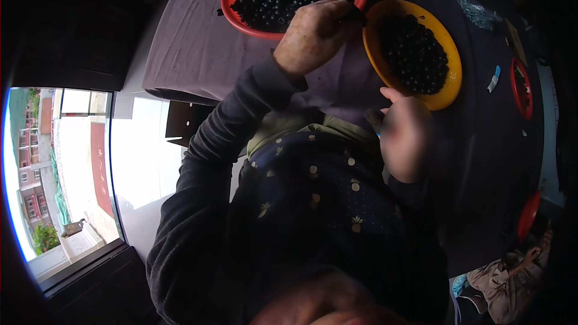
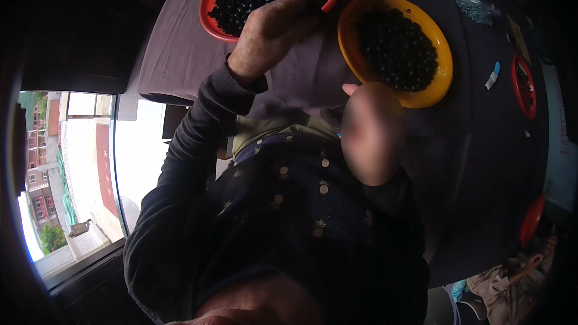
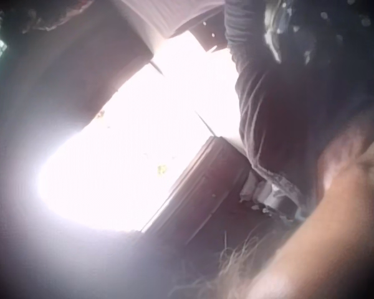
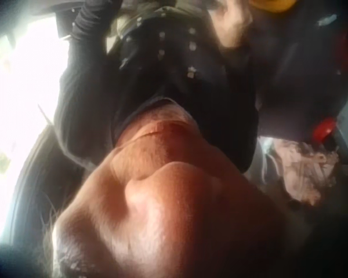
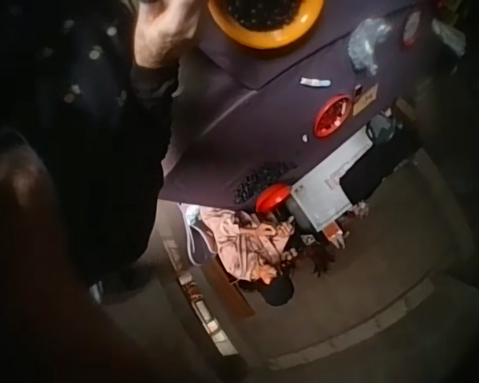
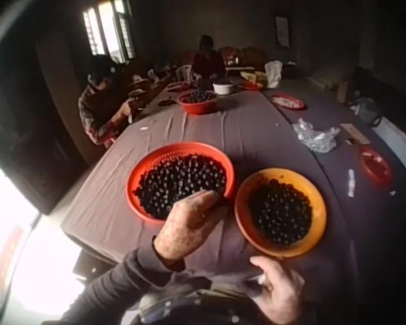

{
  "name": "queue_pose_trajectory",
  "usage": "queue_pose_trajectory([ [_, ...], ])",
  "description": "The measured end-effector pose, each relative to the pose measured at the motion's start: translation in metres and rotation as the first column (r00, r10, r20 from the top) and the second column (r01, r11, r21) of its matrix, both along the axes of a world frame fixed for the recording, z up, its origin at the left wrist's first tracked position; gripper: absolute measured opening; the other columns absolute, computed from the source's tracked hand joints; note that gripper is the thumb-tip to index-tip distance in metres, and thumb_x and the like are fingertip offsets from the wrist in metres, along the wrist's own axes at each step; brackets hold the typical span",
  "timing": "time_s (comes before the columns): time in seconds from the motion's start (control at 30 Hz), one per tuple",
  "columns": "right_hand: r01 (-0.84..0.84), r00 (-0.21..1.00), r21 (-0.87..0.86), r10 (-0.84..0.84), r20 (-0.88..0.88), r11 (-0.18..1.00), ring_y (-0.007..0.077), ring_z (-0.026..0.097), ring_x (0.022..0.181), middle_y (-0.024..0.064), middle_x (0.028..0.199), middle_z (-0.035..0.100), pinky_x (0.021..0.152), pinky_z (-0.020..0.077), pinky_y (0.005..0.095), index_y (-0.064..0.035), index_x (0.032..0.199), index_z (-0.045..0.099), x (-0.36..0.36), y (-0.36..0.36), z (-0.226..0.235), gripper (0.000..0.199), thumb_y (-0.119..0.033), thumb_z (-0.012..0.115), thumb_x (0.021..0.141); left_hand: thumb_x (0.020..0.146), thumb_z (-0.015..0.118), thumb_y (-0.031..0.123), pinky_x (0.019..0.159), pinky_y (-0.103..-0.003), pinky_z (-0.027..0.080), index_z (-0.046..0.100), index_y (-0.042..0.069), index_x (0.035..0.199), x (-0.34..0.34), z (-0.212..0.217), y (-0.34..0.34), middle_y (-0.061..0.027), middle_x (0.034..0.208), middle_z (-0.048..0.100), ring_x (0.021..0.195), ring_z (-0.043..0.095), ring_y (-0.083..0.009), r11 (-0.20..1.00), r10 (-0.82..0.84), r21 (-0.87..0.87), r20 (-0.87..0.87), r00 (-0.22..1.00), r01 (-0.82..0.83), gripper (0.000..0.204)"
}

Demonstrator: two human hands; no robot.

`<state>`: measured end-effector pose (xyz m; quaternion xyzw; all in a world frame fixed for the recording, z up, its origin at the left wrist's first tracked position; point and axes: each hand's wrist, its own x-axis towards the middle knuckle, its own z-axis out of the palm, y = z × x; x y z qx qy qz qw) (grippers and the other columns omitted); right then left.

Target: The person assembles small black plastic components by hand at a workstation.

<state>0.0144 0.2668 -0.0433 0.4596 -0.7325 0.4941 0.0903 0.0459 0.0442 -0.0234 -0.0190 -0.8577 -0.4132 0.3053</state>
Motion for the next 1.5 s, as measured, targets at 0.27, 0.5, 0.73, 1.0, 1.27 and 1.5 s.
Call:
queue_pose_trajectory([
  [0.27,-0.043,0.998,0.116,0.047,-0.032,0.992,0.0098,0.052,0.057,0.0009,0.069,0.051,0.051,0.0439,0.0224,-0.0033,0.105,0.062,0.005,-0.009,-0.001,0.03,-0.016,0.072,0.079,0.079,0.064,0.019,0.075,-0.044,0.05,0.063,0.007,0.099,0.02,-0.013,-0.09,-0.0135,0.098,0.058,0.087,0.06,-0.034,0.82,0.455,-0.418,0.06,0.889,-0.391,0.024],
  [0.5,-0.049,0.996,0.146,0.059,-0.062,0.988,0.0099,0.053,0.058,0.0011,0.069,0.051,0.052,0.0443,0.0225,-0.0035,0.103,0.062,0.005,-0.012,0.0,0.03,-0.017,0.073,0.078,0.077,0.065,0.022,0.076,-0.043,0.049,0.062,0.004,0.098,0.001,-0.018,-0.088,-0.0155,0.095,0.06,0.087,0.06,-0.0347,0.756,0.456,-0.597,0.182,0.871,-0.271,0.027],
  [0.73,-0.076,0.997,0.138,0.08,-0.021,0.988,0.0097,0.055,0.059,0.0017,0.071,0.053,0.05,0.0435,0.0224,-0.0033,0.102,0.063,0.013,-0.017,0.002,0.028,-0.015,0.072,0.079,0.07,0.059,0.015,0.074,-0.044,0.052,0.068,0.003,0.088,-0.031,0.0,-0.101,-0.0189,0.083,0.065,0.084,0.065,-0.0338,0.754,0.443,-0.655,0.453,0.774,-0.048,0.022],
  [1.0,-0.091,0.996,0.12,0.091,0.009,0.989,0.0091,0.054,0.06,0.0021,0.071,0.053,0.05,0.0424,0.0223,-0.0024,0.101,0.062,0.006,-0.016,-0.001,0.026,-0.012,0.071,0.079,0.075,0.065,0.019,0.074,-0.037,0.054,0.065,0.0,0.09,-0.023,0.022,-0.1,-0.0157,0.081,0.065,0.081,0.066,-0.027,0.912,0.21,-0.41,0.527,0.824,0.03,0.024],
  [1.27,-0.042,0.999,0.0,0.042,0.011,0.999,0.0181,0.059,0.065,0.0059,0.08,0.059,0.057,0.0471,0.0276,-0.0038,0.098,0.06,-0.012,-0.05,0.031,0.017,-0.012,0.065,0.084,0.091,0.057,0.015,0.074,-0.032,0.056,0.059,0.003,0.093,0.035,-0.002,-0.048,-0.0009,0.08,0.058,0.069,0.059,-0.0094,0.135,-0.476,0.929,-0.244,0.845,0.344,0.012],
  [1.5,-0.077,0.986,-0.021,0.073,-0.153,0.997,0.0247,0.062,0.071,0.009,0.084,0.061,0.061,0.0491,0.0324,-0.004,0.097,0.058,-0.013,-0.072,0.042,0.01,-0.009,0.058,0.088,0.093,0.055,0.018,0.072,-0.03,0.055,0.06,0.004,0.092,0.05,-0.006,-0.002,0.0003,0.077,0.054,0.066,0.052,-0.0076,-0.059,-0.379,0.953,-0.298,0.876,0.299,0.015],
])
